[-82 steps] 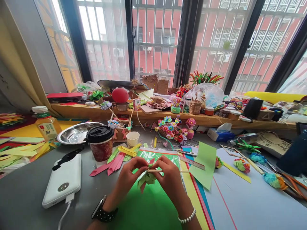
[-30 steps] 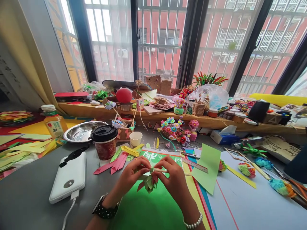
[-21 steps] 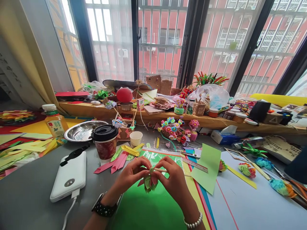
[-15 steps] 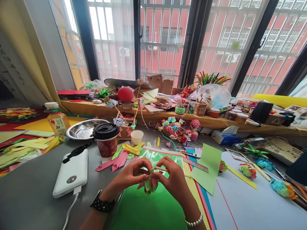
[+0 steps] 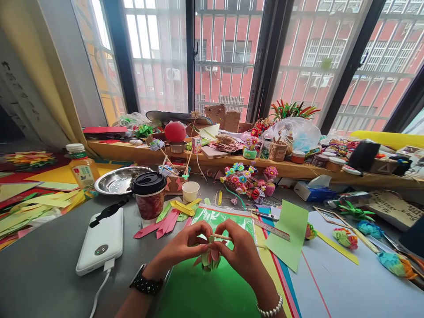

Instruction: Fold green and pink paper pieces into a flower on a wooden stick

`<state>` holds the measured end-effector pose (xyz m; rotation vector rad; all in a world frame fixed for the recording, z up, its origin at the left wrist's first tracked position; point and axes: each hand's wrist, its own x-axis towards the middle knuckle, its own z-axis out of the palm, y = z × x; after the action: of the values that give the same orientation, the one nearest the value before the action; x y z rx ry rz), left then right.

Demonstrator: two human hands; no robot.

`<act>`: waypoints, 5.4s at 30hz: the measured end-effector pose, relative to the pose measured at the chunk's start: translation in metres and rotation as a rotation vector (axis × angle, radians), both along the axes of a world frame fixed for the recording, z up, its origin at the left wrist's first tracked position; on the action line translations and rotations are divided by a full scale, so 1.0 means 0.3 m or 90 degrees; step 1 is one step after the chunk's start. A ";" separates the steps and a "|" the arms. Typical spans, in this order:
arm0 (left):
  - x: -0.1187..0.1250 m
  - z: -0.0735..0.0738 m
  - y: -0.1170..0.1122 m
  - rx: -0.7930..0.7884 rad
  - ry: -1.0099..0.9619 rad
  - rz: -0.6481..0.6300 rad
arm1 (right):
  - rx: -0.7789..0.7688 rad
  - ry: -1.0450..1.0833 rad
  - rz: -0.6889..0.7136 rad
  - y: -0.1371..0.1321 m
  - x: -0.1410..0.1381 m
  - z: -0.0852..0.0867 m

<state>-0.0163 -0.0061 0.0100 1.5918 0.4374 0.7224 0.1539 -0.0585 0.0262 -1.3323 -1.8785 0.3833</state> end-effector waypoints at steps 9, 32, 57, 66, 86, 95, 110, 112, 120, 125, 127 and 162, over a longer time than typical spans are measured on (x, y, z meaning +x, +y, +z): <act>0.003 0.004 0.001 0.041 0.030 0.027 | -0.012 -0.016 0.010 -0.001 -0.002 0.001; -0.011 0.020 0.013 0.048 0.126 0.031 | -0.076 -0.021 0.072 -0.008 0.014 0.014; 0.015 0.012 0.012 0.128 0.157 0.156 | -0.037 -0.057 0.008 0.012 0.003 -0.014; 0.000 0.002 0.019 0.208 0.164 0.140 | -0.007 -0.091 -0.008 0.014 0.007 -0.018; 0.015 0.014 0.003 0.293 0.176 0.233 | 0.136 -0.191 -0.069 0.020 -0.008 -0.030; 0.014 0.010 0.001 0.346 0.201 0.255 | 0.163 -0.193 -0.063 0.017 -0.005 -0.035; 0.016 0.009 -0.002 0.396 0.178 0.281 | 0.272 -0.184 -0.049 0.020 -0.005 -0.042; 0.016 0.004 -0.005 0.427 0.183 0.297 | 0.288 -0.188 -0.054 0.020 -0.007 -0.041; 0.028 0.002 -0.020 0.527 0.197 0.346 | 0.308 -0.201 -0.061 0.021 -0.005 -0.041; 0.020 0.011 -0.021 0.518 0.182 0.328 | 0.322 -0.207 -0.055 0.021 -0.006 -0.040; 0.016 0.010 -0.019 0.524 0.186 0.329 | 0.323 -0.203 -0.055 0.020 -0.010 -0.040; -0.002 0.009 0.001 0.409 0.150 0.302 | 0.344 -0.184 -0.037 0.018 -0.022 -0.040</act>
<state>-0.0169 -0.0057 0.0128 2.2223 0.8309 1.1136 0.1473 -0.0531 0.0141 -1.1019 -1.9774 -0.3497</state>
